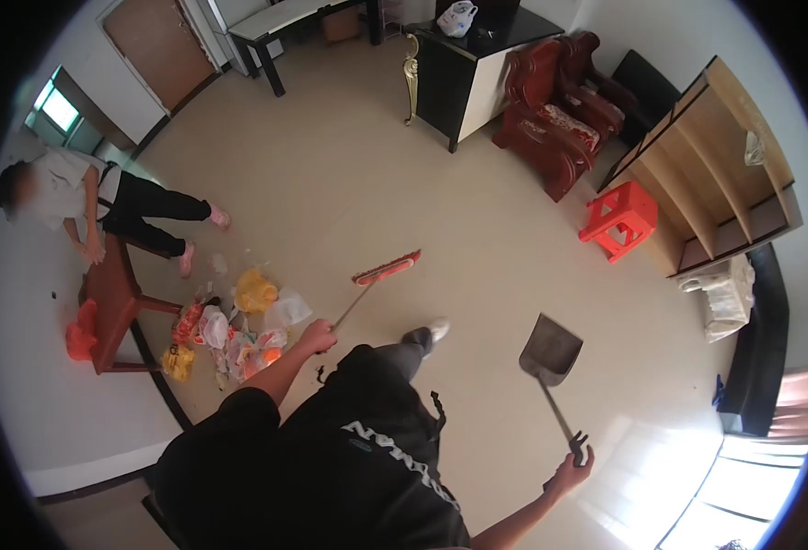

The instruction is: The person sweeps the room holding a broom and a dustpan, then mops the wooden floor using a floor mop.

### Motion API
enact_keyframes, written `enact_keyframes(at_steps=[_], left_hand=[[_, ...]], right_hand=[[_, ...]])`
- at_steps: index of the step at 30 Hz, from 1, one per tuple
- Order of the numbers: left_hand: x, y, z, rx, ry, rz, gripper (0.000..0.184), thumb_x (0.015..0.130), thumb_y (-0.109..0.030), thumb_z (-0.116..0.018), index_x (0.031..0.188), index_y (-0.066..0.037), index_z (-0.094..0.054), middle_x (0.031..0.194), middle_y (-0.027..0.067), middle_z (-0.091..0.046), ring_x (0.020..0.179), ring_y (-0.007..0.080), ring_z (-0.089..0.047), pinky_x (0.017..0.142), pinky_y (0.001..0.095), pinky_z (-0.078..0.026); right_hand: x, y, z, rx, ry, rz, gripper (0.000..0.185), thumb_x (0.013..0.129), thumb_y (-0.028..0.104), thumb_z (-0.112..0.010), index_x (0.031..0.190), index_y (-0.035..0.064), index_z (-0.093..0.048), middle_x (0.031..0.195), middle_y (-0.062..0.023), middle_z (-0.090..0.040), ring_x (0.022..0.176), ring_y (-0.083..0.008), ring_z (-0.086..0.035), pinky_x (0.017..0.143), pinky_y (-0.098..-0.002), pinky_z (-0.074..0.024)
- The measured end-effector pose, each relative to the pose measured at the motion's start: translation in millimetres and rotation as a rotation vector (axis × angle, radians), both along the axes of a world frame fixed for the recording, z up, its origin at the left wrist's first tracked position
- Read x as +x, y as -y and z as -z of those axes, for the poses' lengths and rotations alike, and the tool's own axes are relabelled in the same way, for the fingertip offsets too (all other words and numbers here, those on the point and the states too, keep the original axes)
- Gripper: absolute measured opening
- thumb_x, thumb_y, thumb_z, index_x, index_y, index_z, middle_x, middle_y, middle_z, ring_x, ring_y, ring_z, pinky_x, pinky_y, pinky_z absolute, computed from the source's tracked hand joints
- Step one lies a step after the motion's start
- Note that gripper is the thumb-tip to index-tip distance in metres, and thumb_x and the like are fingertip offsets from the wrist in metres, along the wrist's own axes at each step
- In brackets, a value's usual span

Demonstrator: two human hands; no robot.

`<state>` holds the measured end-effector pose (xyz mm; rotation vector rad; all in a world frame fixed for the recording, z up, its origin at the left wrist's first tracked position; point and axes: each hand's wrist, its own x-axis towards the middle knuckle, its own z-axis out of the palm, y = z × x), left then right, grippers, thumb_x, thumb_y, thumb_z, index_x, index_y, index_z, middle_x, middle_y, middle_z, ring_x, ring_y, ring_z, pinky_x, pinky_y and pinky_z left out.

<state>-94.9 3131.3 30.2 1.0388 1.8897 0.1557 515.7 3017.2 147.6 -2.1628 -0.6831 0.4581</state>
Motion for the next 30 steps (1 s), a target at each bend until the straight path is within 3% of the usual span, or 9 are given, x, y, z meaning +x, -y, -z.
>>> enact_keyframes(at_steps=[5, 9, 11, 12, 14, 16, 22, 26, 30], left_hand=[[74.0, -104.3, 8.9, 0.010, 0.006, -0.045, 0.015, 0.066, -0.006, -0.049, 0.078, 0.001, -0.054, 0.053, 0.0115, -0.055, 0.042, 0.0203, -0.056, 0.042, 0.0331, -0.044], [149.2, -207.3, -1.8, 0.057, 0.031, -0.157, 0.018, 0.067, -0.006, -0.050, 0.083, 0.002, -0.049, 0.052, 0.0092, -0.051, 0.039, 0.0189, -0.052, 0.038, 0.0321, -0.039], [163.4, -254.4, 35.9, -0.073, 0.292, -0.234, 0.010, 0.069, -0.005, -0.050, 0.077, -0.002, -0.046, 0.050, 0.0031, -0.045, 0.036, 0.0147, -0.044, 0.035, 0.0271, -0.033], [180.1, -274.3, 30.1, -0.107, 0.276, -0.205, 0.010, 0.069, -0.005, -0.050, 0.077, -0.002, -0.046, 0.050, 0.0031, -0.045, 0.036, 0.0147, -0.044, 0.035, 0.0271, -0.033], [227.8, -317.2, 15.2, -0.195, 0.709, -0.601, 0.012, 0.073, -0.003, -0.053, 0.067, -0.008, -0.044, 0.050, 0.0001, -0.042, 0.036, 0.0079, -0.037, 0.033, 0.0206, -0.027], [275.3, -350.3, 2.4, -0.200, 0.853, -0.601, 0.017, 0.076, -0.005, -0.053, 0.065, -0.011, -0.042, 0.050, -0.0020, -0.040, 0.037, 0.0060, -0.034, 0.034, 0.0189, -0.026], [425.0, -400.5, -25.0, -0.339, 1.525, -0.875, 0.012, 0.084, -0.010, -0.055, 0.077, -0.008, -0.045, 0.054, -0.0021, -0.044, 0.041, 0.0078, -0.041, 0.038, 0.0180, -0.038], [565.9, -416.2, -92.7, -0.293, 1.317, -0.749, 0.008, 0.084, -0.010, -0.053, 0.080, -0.006, -0.046, 0.056, 0.0001, -0.046, 0.043, 0.0098, -0.044, 0.041, 0.0199, -0.043], [672.5, -426.8, -101.7, -0.342, 1.328, -0.573, 0.009, 0.082, -0.010, -0.048, 0.076, -0.006, -0.045, 0.055, 0.0025, -0.046, 0.043, 0.0115, -0.044, 0.036, 0.0209, -0.039]], right_hand=[[20.7, -77.5, -19.5, 0.084, -0.050, 0.056, 0.047, 0.071, -0.001, -0.047, 0.118, 0.0052, -0.047, 0.051, 0.0016, -0.043, 0.039, -0.0083, -0.037, 0.036, -0.0241, -0.0286], [51.2, -127.3, -17.8, 0.070, -0.123, 0.108, 0.040, 0.066, 0.000, -0.049, 0.105, 0.0003, -0.055, 0.058, -0.0035, -0.052, 0.044, -0.0079, -0.043, 0.039, -0.0223, -0.0341], [77.0, -143.6, 11.4, 0.111, -0.029, 0.042, 0.032, 0.068, -0.003, -0.050, 0.099, -0.0011, -0.057, 0.059, -0.0019, -0.052, 0.044, -0.0060, -0.041, 0.038, -0.0216, -0.0310], [66.0, -173.1, -17.5, 0.051, -0.128, 0.066, 0.031, 0.069, -0.003, -0.052, 0.100, -0.0008, -0.057, 0.059, -0.0006, -0.050, 0.045, -0.0055, -0.039, 0.039, -0.0217, -0.0296], [84.4, -197.4, -7.4, 0.017, -0.192, 0.062, 0.031, 0.070, -0.003, -0.052, 0.100, 0.0000, -0.057, 0.059, 0.0016, -0.049, 0.047, -0.0046, -0.039, 0.041, -0.0209, -0.0297], [112.4, -224.2, 2.8, -0.051, -0.111, -0.004, 0.033, 0.067, -0.002, -0.053, 0.099, 0.0001, -0.059, 0.063, -0.0007, -0.053, 0.051, -0.0052, -0.043, 0.044, -0.0209, -0.0335], [202.1, -323.2, 7.7, -0.139, -0.042, -0.225, 0.035, 0.067, 0.003, -0.052, 0.101, 0.0005, -0.060, 0.077, -0.0106, -0.062, 0.065, -0.0145, -0.056, 0.059, -0.0272, -0.0446], [275.8, -378.8, 4.9, -0.193, -0.021, -0.359, 0.032, 0.069, 0.007, -0.053, 0.100, 0.0026, -0.060, 0.069, -0.0136, -0.061, 0.059, -0.0206, -0.058, 0.058, -0.0311, -0.0458], [318.7, -415.1, -0.9, -0.249, -0.021, -0.474, 0.029, 0.073, 0.016, -0.055, 0.101, 0.0076, -0.057, 0.068, -0.0168, -0.060, 0.068, -0.0359, -0.059, 0.061, -0.0424, -0.0460]])
